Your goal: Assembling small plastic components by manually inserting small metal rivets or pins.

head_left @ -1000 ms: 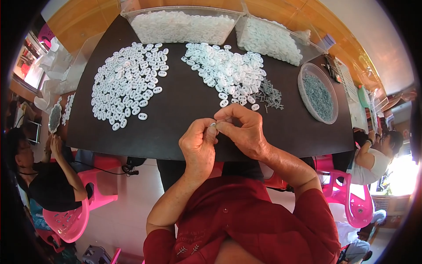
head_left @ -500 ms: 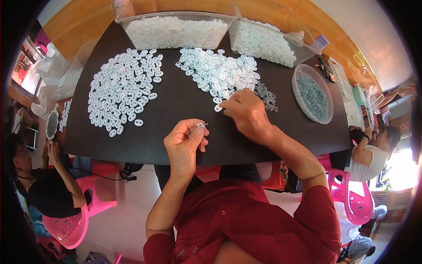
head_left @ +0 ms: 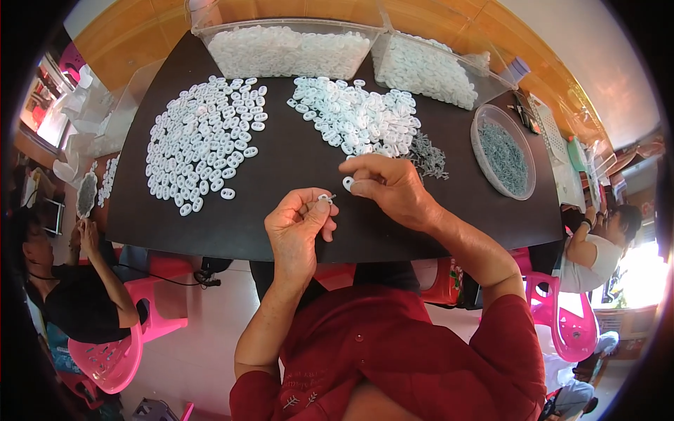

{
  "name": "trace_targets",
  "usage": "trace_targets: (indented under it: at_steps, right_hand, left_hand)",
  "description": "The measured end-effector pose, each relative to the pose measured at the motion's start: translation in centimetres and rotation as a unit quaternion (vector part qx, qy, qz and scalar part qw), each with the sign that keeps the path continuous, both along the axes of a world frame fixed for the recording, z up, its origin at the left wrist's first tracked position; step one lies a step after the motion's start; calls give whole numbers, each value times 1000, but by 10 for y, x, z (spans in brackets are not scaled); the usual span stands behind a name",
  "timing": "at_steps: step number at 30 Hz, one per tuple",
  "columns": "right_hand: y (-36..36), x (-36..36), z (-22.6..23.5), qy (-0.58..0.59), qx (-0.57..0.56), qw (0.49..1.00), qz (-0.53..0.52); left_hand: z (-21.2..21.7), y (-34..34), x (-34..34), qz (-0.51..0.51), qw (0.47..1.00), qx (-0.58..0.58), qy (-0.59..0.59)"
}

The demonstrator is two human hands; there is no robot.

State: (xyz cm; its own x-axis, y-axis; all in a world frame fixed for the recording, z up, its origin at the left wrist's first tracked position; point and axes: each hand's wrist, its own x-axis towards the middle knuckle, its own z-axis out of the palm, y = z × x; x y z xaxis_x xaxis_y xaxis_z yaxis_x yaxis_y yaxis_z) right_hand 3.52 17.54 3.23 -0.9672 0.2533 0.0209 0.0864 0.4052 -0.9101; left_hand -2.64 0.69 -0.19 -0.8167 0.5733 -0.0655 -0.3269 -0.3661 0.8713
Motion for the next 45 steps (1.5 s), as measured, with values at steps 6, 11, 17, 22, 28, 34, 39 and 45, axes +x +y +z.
trace_targets:
  at_steps: [6,11,17,22,28,34,39,45]
  right_hand:
    - [-8,3,2,-8,-82,996,19]
    - [-20,7,3,56,9,998,9]
    - [-32,8,-4,225,351,909,31]
    - [-44,10,-12,266,423,866,-1]
    - [-40,6,-10,258,270,927,-25]
    - [-38,15,0,106,139,984,-20]
    - [-27,15,0,30,-186,978,-90]
    - [-25,11,-1,46,-244,962,-116]
  left_hand:
    - [6,3,4,42,999,15,-14]
    - [7,5,3,57,998,31,-5]
    - [6,7,6,92,994,59,-9]
    - [9,8,6,128,989,65,-34]
    - [6,6,7,113,991,65,-18]
    - [4,4,8,80,995,48,-35]
    - [6,4,10,96,995,13,-22]
    - [12,3,18,84,996,3,21]
